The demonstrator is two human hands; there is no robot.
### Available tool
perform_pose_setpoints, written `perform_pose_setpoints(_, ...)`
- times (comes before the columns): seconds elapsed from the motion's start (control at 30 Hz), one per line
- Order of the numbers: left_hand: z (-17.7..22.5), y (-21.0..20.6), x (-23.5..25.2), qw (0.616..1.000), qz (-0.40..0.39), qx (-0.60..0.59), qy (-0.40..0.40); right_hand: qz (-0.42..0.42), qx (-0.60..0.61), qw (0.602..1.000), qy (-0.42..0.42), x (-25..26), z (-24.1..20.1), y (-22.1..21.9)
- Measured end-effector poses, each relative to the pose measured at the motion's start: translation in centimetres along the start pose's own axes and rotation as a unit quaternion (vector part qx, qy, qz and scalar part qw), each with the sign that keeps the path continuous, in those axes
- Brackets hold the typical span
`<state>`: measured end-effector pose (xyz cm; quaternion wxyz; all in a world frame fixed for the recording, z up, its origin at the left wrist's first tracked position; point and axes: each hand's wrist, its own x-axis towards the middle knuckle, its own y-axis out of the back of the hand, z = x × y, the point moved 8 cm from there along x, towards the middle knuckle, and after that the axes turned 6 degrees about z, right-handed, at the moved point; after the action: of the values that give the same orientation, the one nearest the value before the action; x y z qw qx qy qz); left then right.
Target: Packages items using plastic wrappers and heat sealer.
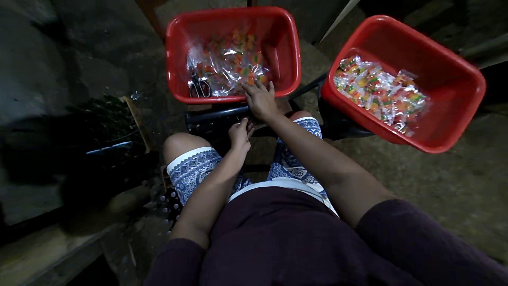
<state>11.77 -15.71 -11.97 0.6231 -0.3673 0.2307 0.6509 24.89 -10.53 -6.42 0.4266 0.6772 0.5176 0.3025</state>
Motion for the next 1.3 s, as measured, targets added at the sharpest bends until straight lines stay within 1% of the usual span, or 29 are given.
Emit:
perform_pose_setpoints(0.3,0.0,0.1,0.1,1.0,0.002,0.0,0.0,-0.016,0.005,1.0,-0.007,0.0,0.0,0.1)
perform_pose_setpoints(0.37,0.1,0.1,-0.1,1.0,-0.003,0.001,0.001,-0.024,0.022,0.999,-0.001,0.0,-0.2,0.4)
perform_pose_setpoints(0.43,0.5,0.1,-0.4,1.0,-0.006,0.011,-0.007,-0.026,0.057,0.998,0.013,0.3,-0.9,1.5)
perform_pose_setpoints(0.53,1.0,-0.1,-0.7,0.999,-0.024,0.019,-0.022,0.005,0.132,0.991,0.031,0.6,-2.3,4.8)
perform_pose_setpoints(0.6,1.5,-0.2,-1.4,0.997,-0.038,0.04,-0.046,0.003,0.179,0.983,0.045,0.6,-3.3,6.9)
perform_pose_setpoints(0.73,2.3,-0.4,-2.6,0.988,-0.089,0.076,-0.102,-0.047,0.143,0.985,0.083,0.3,-4.8,8.6)
perform_pose_setpoints(0.8,2.6,-0.3,-3.2,0.983,-0.105,0.076,-0.126,-0.017,0.159,0.982,0.098,-0.3,-5.0,9.5)
perform_pose_setpoints(0.87,3.1,-0.2,-4.2,0.979,-0.119,0.08,-0.146,0.048,0.225,0.97,0.081,-0.9,-4.2,10.9)
perform_pose_setpoints(0.93,3.8,0.0,-5.6,0.973,-0.142,0.086,-0.161,0.099,0.312,0.945,0.021,-2.2,-2.3,11.9)
perform_pose_setpoints(1.0,4.9,0.2,-7.3,0.963,-0.166,0.092,-0.193,0.131,0.394,0.908,-0.054,-4.3,-0.1,11.8)
perform_pose_setpoints(1.03,5.4,0.3,-8.1,0.955,-0.18,0.096,-0.217,0.129,0.428,0.891,-0.081,-5.7,0.5,11.3)
perform_pose_setpoints(1.07,5.9,0.5,-8.9,0.945,-0.195,0.1,-0.244,0.107,0.457,0.878,-0.093,-7.2,0.7,10.6)
perform_pose_setpoints(1.17,6.7,1.3,-10.6,0.914,-0.223,0.119,-0.318,-0.006,0.507,0.859,-0.069,-11.2,-1.2,9.1)
perform_pose_setpoints(1.2,6.9,1.5,-11.1,0.907,-0.226,0.125,-0.333,-0.018,0.524,0.85,-0.055,-12.0,-2.0,9.2)
perform_pose_setpoints(1.27,7.3,1.7,-12.0,0.896,-0.235,0.122,-0.356,0.002,0.551,0.834,-0.033,-12.8,-3.1,10.1)
perform_pose_setpoints(1.3,7.8,1.6,-12.5,0.89,-0.239,0.115,-0.37,0.015,0.551,0.834,-0.024,-12.8,-3.5,10.7)
